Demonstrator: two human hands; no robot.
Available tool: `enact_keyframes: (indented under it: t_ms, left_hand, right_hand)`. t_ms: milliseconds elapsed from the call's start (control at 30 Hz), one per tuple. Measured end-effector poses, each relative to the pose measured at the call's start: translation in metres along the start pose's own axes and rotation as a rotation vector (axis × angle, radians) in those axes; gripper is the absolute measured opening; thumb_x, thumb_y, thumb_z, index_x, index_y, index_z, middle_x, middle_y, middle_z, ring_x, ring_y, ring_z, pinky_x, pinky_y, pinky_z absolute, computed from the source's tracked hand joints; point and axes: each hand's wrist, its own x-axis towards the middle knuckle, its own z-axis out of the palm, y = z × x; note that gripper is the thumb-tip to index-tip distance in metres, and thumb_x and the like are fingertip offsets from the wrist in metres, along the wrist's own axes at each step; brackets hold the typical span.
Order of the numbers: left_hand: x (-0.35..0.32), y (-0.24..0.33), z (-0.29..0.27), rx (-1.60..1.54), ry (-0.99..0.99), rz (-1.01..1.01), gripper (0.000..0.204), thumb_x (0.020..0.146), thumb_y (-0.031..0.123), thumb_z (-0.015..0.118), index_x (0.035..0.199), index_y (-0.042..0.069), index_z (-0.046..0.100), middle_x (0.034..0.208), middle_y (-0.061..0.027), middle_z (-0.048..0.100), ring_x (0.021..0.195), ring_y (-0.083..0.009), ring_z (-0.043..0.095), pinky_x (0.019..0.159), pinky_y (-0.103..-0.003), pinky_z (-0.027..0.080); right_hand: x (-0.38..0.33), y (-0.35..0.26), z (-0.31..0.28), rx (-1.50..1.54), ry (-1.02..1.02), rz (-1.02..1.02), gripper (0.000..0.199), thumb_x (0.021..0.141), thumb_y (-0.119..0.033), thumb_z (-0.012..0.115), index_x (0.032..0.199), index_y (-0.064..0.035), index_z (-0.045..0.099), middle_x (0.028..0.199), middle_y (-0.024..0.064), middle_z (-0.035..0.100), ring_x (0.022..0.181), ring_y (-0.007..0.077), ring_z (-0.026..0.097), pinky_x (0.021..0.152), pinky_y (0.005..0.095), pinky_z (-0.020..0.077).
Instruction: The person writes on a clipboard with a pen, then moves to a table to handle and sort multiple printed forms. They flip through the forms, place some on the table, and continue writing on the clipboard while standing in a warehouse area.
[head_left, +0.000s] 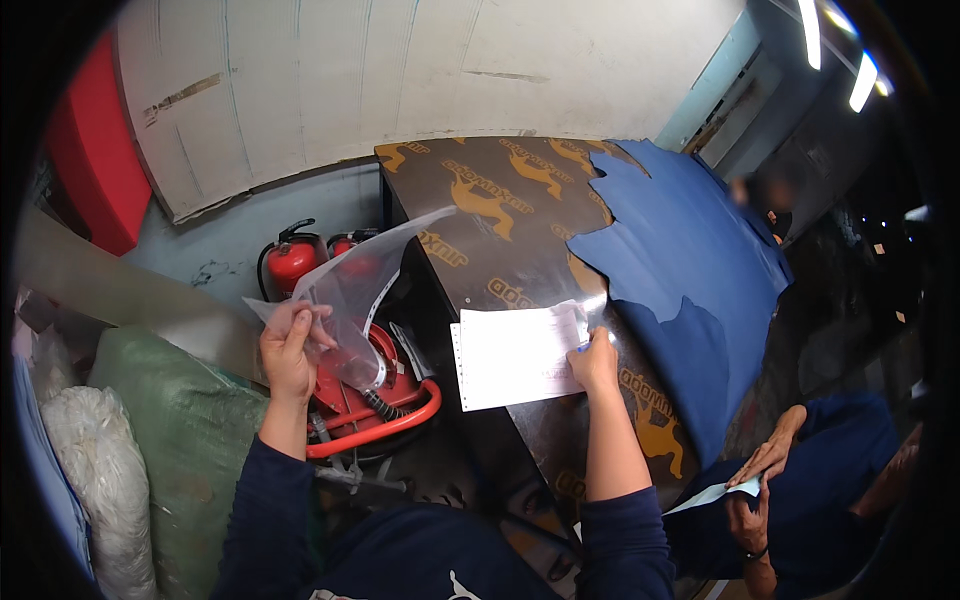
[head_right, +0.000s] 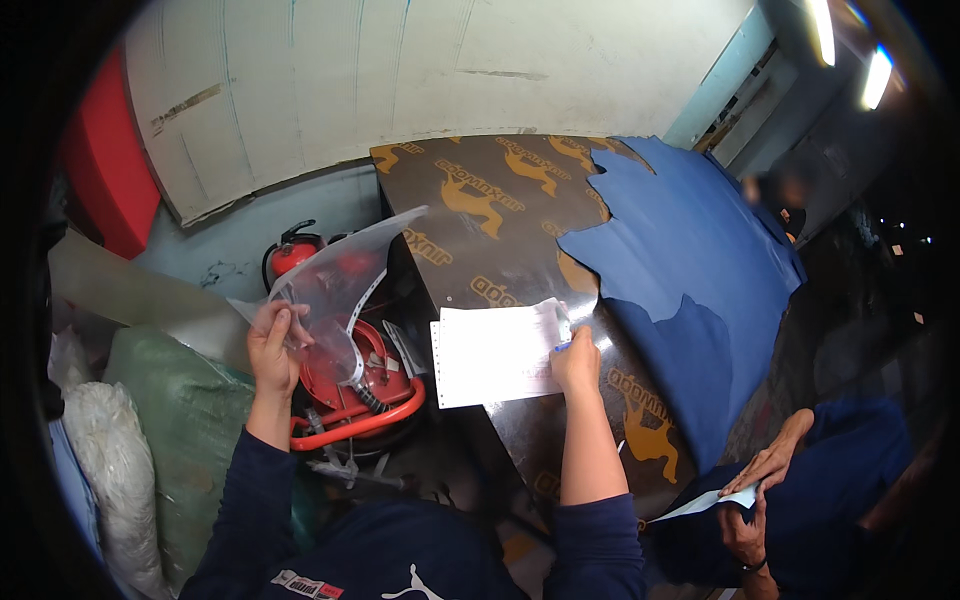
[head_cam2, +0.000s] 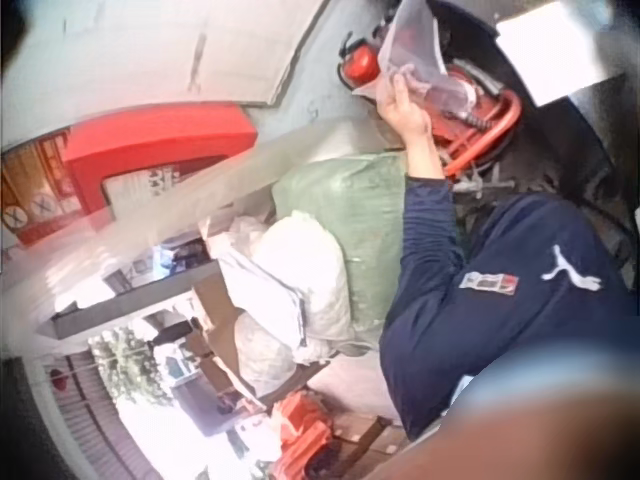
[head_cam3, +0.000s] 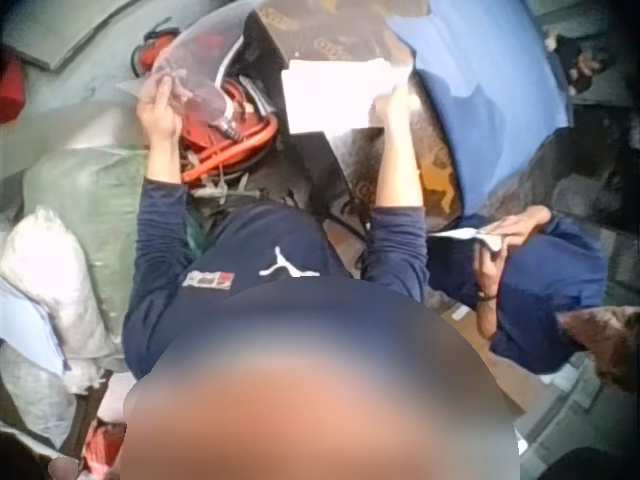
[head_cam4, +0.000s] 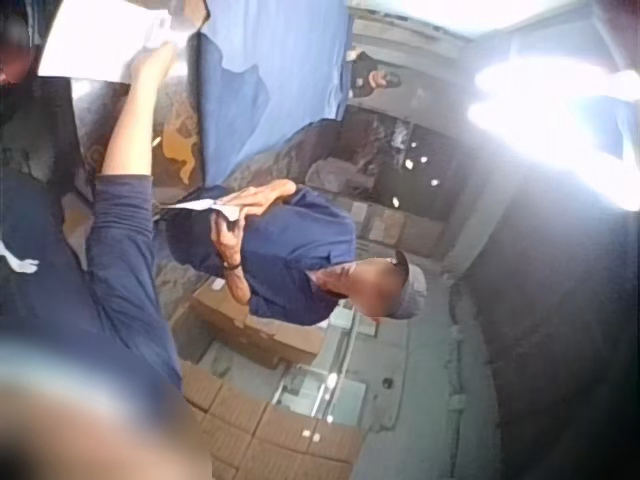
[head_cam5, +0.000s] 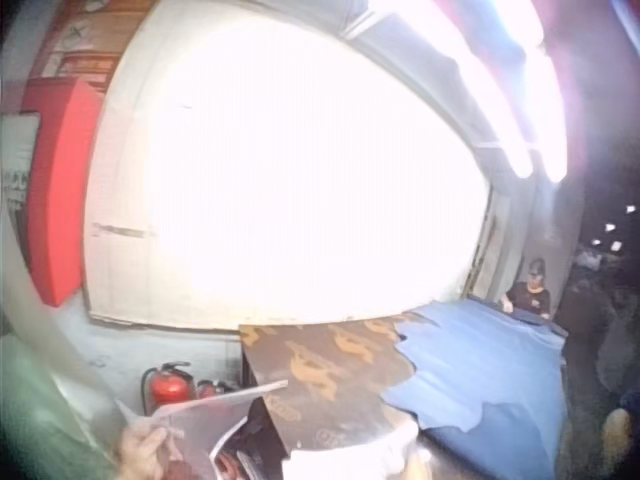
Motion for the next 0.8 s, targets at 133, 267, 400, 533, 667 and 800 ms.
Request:
enact_keyframes:
  t_ms: [133,267,400,533,667,800]
  left_hand:
    - [0.031,0.004,0.051,-0.311,-0.123,-0.068,0.015,0.1,0.012,0.059,0.112,0.005,0.066,0.105,-0.0191,0.072,0.062,-0.0195,0.068,0.058,-0.032,0.057]
    - [0.053,-0.015,0.1,-0.401,-0.108,-0.265,0.015,0.099,0.013,0.06,0.112,0.008,0.066,0.099,-0.0173,0.073,0.053,-0.0165,0.064,0.045,-0.027,0.051]
    - [0.046,-0.066,0.147,0.208,-0.173,-0.417,0.019,0.094,0.012,0.062,0.109,0.001,0.065,0.097,-0.0158,0.074,0.054,-0.0168,0.066,0.04,-0.027,0.046]
    - [0.024,-0.119,0.179,0.658,-0.419,-0.332,0.026,0.085,0.011,0.066,0.108,-0.003,0.068,0.093,-0.0189,0.075,0.08,-0.0272,0.074,0.064,-0.039,0.057]
    - [0.006,-0.136,0.197,1.022,-0.537,-0.08,0.041,0.084,0.019,0.071,0.118,-0.004,0.063,0.102,-0.0196,0.07,0.097,-0.0356,0.069,0.086,-0.044,0.054]
    - [0.01,-0.122,0.189,0.885,-0.336,0.361,0.064,0.087,0.03,0.074,0.134,-0.007,0.05,0.119,-0.0201,0.059,0.107,-0.0371,0.063,0.09,-0.043,0.052]
  right_hand:
    - [-0.033,0.039,-0.015,0.4,0.11,-0.091,0.035,0.079,-0.009,0.069,0.109,0.0024,0.057,0.098,0.0182,0.067,0.092,0.0285,0.066,0.085,0.0369,0.05]
    - [-0.091,0.077,-0.08,0.849,0.322,-0.194,0.029,0.086,-0.005,0.066,0.113,-0.0004,0.056,0.103,0.0085,0.063,0.093,0.0166,0.059,0.084,0.0325,0.0476]
    - [-0.148,0.083,-0.15,1.117,0.667,-0.202,0.037,0.094,-0.001,0.058,0.129,-0.001,0.047,0.121,0.0155,0.058,0.108,0.0234,0.061,0.093,0.0378,0.0522]
    - [-0.175,0.068,-0.19,1.254,0.708,-0.156,0.055,0.095,0.0,0.052,0.145,-0.0035,0.03,0.132,0.0228,0.051,0.117,0.0322,0.06,0.097,0.0467,0.0553]
    - [-0.169,0.054,-0.179,1.174,0.621,-0.152,0.057,0.092,-0.001,0.055,0.145,-0.0027,0.034,0.135,0.0209,0.051,0.118,0.03,0.059,0.101,0.0419,0.0506]
    - [-0.148,0.046,-0.139,1.244,0.428,-0.118,0.058,0.088,0.0,0.058,0.142,0.0013,0.04,0.132,0.0194,0.056,0.117,0.0296,0.06,0.102,0.0404,0.0487]
